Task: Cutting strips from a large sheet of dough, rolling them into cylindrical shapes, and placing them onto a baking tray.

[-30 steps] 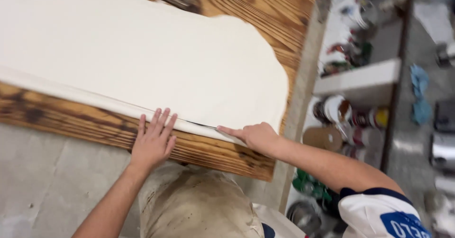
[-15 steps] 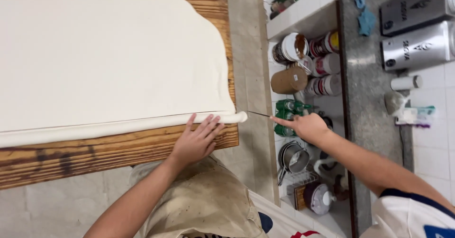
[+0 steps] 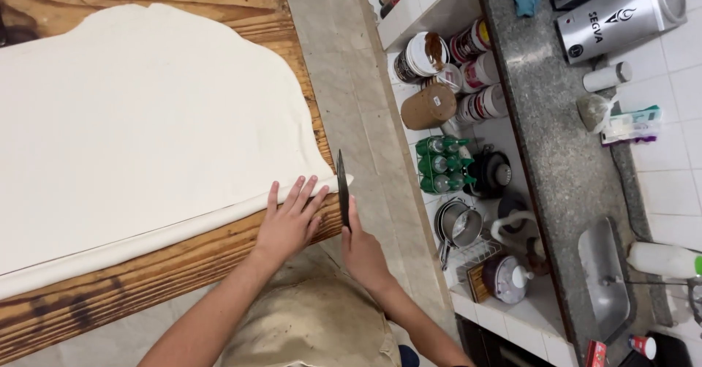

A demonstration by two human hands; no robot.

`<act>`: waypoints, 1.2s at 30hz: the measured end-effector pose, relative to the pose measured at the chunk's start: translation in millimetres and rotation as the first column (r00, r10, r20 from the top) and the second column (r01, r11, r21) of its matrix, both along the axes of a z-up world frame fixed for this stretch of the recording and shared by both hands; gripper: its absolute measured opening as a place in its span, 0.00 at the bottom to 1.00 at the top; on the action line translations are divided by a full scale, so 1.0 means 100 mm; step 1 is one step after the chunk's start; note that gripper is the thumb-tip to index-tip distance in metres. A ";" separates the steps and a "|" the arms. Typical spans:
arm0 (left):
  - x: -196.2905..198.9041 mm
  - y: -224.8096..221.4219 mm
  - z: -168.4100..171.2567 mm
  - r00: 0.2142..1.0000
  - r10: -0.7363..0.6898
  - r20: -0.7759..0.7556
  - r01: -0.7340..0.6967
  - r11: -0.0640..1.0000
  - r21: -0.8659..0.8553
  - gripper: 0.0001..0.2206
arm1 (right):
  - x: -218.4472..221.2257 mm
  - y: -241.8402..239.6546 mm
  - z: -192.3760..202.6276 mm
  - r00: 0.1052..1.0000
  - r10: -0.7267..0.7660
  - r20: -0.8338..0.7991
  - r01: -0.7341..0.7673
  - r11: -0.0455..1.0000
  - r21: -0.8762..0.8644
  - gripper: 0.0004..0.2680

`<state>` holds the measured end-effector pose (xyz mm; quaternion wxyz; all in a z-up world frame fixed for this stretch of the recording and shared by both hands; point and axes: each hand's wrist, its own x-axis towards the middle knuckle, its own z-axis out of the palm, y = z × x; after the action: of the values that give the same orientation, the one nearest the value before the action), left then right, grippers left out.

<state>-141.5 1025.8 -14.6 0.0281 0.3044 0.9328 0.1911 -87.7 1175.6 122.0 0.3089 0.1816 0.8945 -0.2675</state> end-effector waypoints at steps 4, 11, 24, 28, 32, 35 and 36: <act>-0.09 -0.06 0.21 0.949 -0.051 0.311 0.056 0.998 -0.007 0.31 | 0.05 0.04 -0.15 0.997 0.034 -0.073 -0.037 0.998 -0.047 0.25; -0.37 -0.13 0.38 0.950 -0.014 0.313 -0.043 0.984 0.174 0.31 | -0.13 0.02 -0.19 0.995 0.094 -0.045 -0.094 0.996 -0.002 0.25; -0.85 0.39 0.17 0.927 -0.253 0.276 0.273 0.961 -0.038 0.34 | 0.68 0.27 0.08 0.983 0.081 0.167 -0.073 0.996 -0.054 0.25; -0.89 0.54 -0.06 0.907 -0.421 0.018 0.421 0.904 -0.079 0.24 | 0.96 0.46 0.16 0.961 -0.090 0.262 0.099 0.995 -0.020 0.25; -0.75 0.57 0.07 0.918 -0.397 -0.015 0.385 0.878 0.285 0.12 | 1.17 0.58 -0.13 0.967 -0.200 0.160 0.209 0.977 -0.040 0.25; -0.54 0.42 0.04 0.910 -0.413 -0.036 0.408 0.877 0.256 0.08 | 1.09 0.92 -1.08 0.926 -0.376 0.042 0.378 0.920 -0.099 0.26; -0.51 0.39 -0.09 0.918 -0.391 -0.066 0.395 0.882 0.257 0.08 | 0.97 1.18 -1.76 0.852 -0.523 -0.041 0.502 0.836 -0.222 0.25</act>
<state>-192.4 1065.0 -23.5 0.0195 0.4891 0.8179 0.3024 9.6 1293.1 -54.3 0.1975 0.3684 0.7954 -0.4388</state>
